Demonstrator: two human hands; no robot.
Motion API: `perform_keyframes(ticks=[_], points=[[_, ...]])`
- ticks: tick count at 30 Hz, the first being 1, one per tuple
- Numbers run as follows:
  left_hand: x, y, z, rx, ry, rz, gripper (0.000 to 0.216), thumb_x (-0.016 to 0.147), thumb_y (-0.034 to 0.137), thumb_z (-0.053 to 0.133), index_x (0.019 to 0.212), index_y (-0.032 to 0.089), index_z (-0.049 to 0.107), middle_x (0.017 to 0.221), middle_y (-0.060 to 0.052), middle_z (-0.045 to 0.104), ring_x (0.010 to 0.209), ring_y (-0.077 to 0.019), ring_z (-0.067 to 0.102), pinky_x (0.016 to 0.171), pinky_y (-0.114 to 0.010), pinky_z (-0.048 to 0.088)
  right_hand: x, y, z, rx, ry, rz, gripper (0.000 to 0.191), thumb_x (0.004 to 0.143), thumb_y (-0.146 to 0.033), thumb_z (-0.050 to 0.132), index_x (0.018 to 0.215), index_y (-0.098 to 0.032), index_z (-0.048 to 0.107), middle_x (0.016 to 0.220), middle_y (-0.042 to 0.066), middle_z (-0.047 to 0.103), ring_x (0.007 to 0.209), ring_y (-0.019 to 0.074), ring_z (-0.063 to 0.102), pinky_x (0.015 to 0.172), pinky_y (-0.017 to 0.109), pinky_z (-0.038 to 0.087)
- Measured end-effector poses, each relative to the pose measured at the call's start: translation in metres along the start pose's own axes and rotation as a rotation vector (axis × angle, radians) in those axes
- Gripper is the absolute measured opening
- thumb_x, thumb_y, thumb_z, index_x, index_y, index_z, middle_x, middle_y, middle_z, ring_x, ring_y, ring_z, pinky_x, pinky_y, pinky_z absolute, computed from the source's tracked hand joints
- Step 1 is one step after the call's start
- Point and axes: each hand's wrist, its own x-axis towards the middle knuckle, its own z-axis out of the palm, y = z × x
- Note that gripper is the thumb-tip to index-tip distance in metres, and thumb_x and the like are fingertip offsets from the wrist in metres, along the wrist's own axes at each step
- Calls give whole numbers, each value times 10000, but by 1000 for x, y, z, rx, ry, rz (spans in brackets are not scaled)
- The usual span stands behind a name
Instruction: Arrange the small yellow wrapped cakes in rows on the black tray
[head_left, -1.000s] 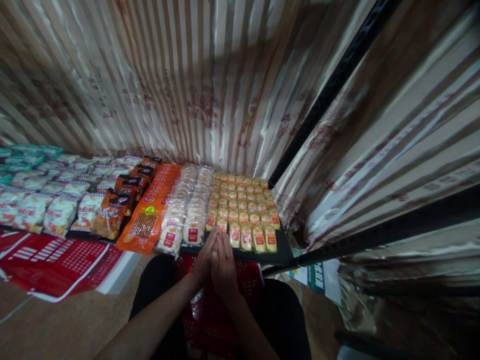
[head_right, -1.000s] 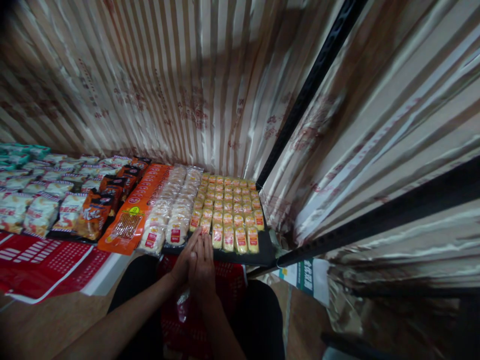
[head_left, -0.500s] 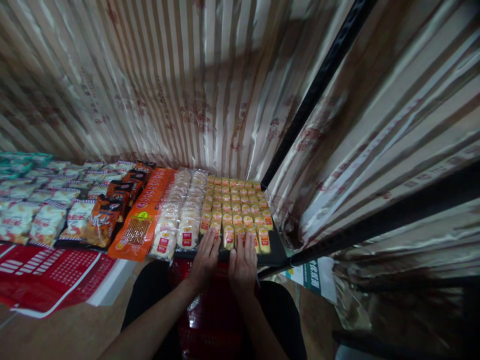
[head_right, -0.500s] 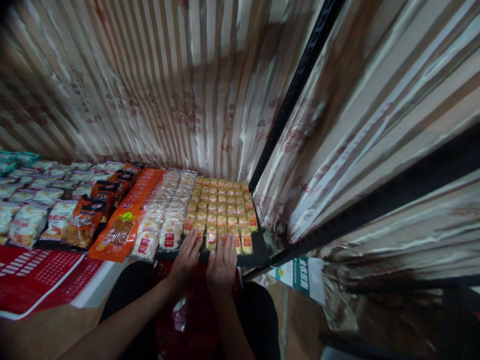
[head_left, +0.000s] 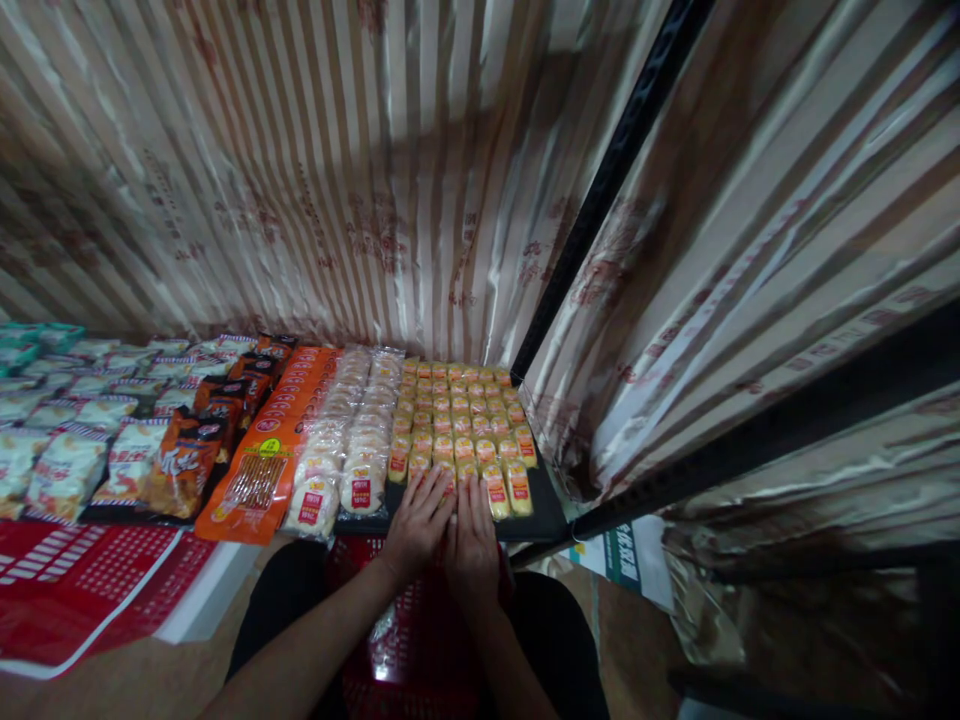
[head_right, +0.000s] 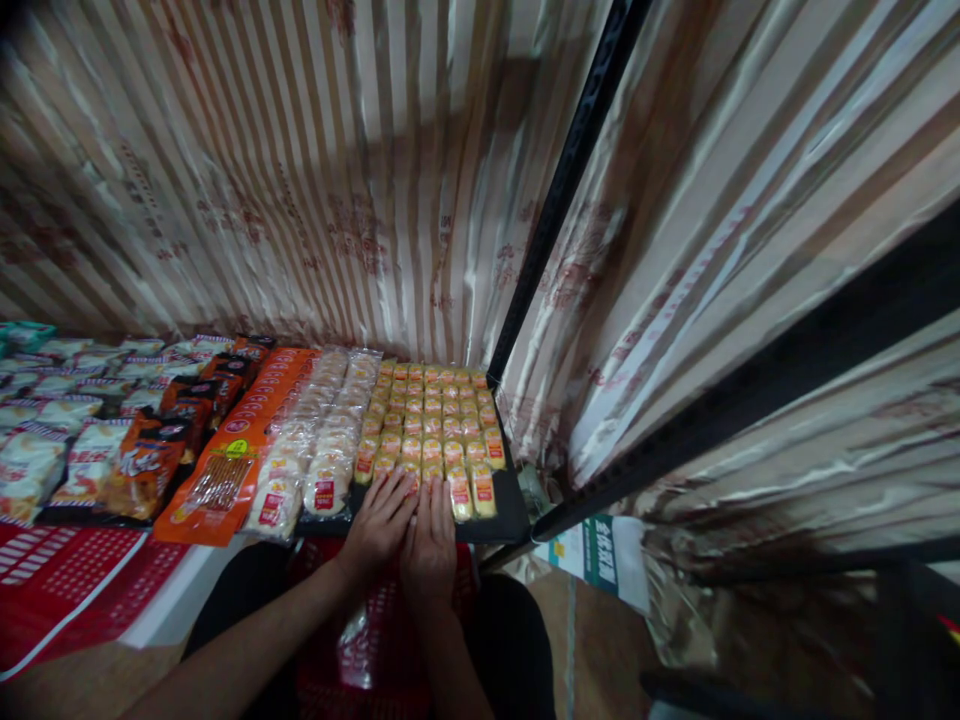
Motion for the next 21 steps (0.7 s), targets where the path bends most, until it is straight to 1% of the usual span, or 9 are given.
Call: perform_keyframes(ticks=[4,7,12,14,17,21], points=[[1,-3,0,-2,1,-3,313,917,206,416,1163,125,591,1295,-133,569,1315,-274,403,1034,-468,426,-1,3,4,6,15,-9,582,936,-202,326,1481,-142,130,1526,138,238,1415,283,182,1064,532,378],[1,-2,0,-6,-11,-4,310,917,197,406,1148,121,598,1287,-138,574,1304,-266,419,1020,-451,442,0,1,4,9,23,-15,579,936,-207,340,1477,-131,149,1512,160,270,1409,292,203,1045,534,400],[0,0,1,-19,-3,-4,310,915,207,406,1131,105,604,1260,-151,591,1292,-254,437,1008,-430,454,3,-6,-2,24,77,-18,558,933,-189,346,1467,-131,196,1462,176,367,1387,282,274,1032,523,412],[1,-1,1,-18,9,-5,319,907,197,405,1142,100,599,1264,-152,589,1296,-255,431,1016,-435,444,7,-5,-8,35,77,-26,542,935,-191,337,1461,-131,220,1447,172,393,1379,272,294,1034,510,411],[7,-3,-1,-7,13,-28,350,878,152,400,1171,115,587,1291,-142,571,1313,-255,408,1035,-453,416,21,4,-21,29,47,-54,524,930,-193,342,1445,-136,265,1443,156,405,1377,257,302,1041,489,401],[20,-1,-3,-5,-27,-56,405,855,186,438,1243,144,548,1362,-145,505,1359,-277,330,1057,-488,370,50,33,-37,-78,47,32,473,925,-218,371,1387,-116,377,1437,166,410,1393,264,260,1061,502,358]])
